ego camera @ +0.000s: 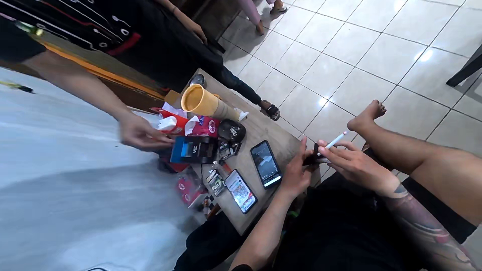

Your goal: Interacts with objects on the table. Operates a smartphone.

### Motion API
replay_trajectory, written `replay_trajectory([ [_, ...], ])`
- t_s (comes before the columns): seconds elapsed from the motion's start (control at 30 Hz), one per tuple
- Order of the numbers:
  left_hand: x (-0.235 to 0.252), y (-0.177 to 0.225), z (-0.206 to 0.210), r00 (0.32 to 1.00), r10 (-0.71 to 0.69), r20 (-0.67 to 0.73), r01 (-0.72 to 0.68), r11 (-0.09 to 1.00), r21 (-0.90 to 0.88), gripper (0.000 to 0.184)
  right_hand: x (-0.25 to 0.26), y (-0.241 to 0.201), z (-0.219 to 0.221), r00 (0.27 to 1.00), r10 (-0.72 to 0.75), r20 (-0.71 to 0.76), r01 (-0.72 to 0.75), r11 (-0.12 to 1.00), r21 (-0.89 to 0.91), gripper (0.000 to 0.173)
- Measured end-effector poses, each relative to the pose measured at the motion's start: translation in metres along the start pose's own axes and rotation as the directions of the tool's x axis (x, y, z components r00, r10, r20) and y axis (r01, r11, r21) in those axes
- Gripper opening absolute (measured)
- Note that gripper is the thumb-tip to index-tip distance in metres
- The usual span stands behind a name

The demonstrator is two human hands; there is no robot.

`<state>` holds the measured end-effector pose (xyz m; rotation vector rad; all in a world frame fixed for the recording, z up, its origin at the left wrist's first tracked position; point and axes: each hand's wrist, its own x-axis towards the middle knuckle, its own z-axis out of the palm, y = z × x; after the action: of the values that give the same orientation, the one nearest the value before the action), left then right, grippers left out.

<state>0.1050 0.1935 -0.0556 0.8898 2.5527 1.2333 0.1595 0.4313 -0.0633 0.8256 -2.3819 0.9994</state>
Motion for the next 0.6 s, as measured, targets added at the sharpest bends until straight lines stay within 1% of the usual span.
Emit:
replay_trajectory([
  [0.13, 0.0, -0.002, -0.003, 0.999, -0.029, 0.031, 0.03, 0.999, -0.031, 0.09, 0.001, 0.001, -0.011, 0.998, 0.039, -0.043, -0.034, 0.994, 0.1, 0.06],
  [0.23, -0.001, -0.004, -0.004, 0.997, -0.059, 0.04, 0.063, 0.992, -0.112, 0.093, 0.001, 0.002, -0.019, 0.995, 0.085, -0.06, -0.077, 0.988, 0.134, 0.068],
  [0.3, -0.001, -0.003, -0.002, 0.997, -0.069, 0.046, 0.077, 0.975, -0.208, 0.095, 0.003, 0.004, -0.022, 0.992, 0.087, -0.089, -0.073, 0.986, 0.147, 0.069],
  [0.4, -0.002, -0.005, 0.003, 0.996, -0.079, 0.046, 0.091, 0.902, -0.423, 0.097, 0.01, 0.0, -0.028, 0.98, 0.124, -0.157, -0.092, 0.976, 0.197, 0.075],
  [0.5, -0.003, -0.007, 0.01, 0.993, -0.112, 0.045, 0.117, 0.798, -0.592, 0.098, 0.018, -0.007, -0.04, 0.948, 0.246, -0.203, -0.169, 0.928, 0.332, 0.082],
  [0.57, -0.005, -0.01, 0.016, 0.992, -0.114, 0.046, 0.116, 0.749, -0.652, 0.097, 0.026, -0.01, -0.046, 0.9, 0.355, -0.253, -0.195, 0.846, 0.495, 0.09],
  [0.6, -0.006, -0.012, 0.019, 0.993, -0.107, 0.043, 0.108, 0.736, -0.668, 0.097, 0.032, -0.01, -0.049, 0.877, 0.396, -0.273, -0.177, 0.793, 0.583, 0.093],
])
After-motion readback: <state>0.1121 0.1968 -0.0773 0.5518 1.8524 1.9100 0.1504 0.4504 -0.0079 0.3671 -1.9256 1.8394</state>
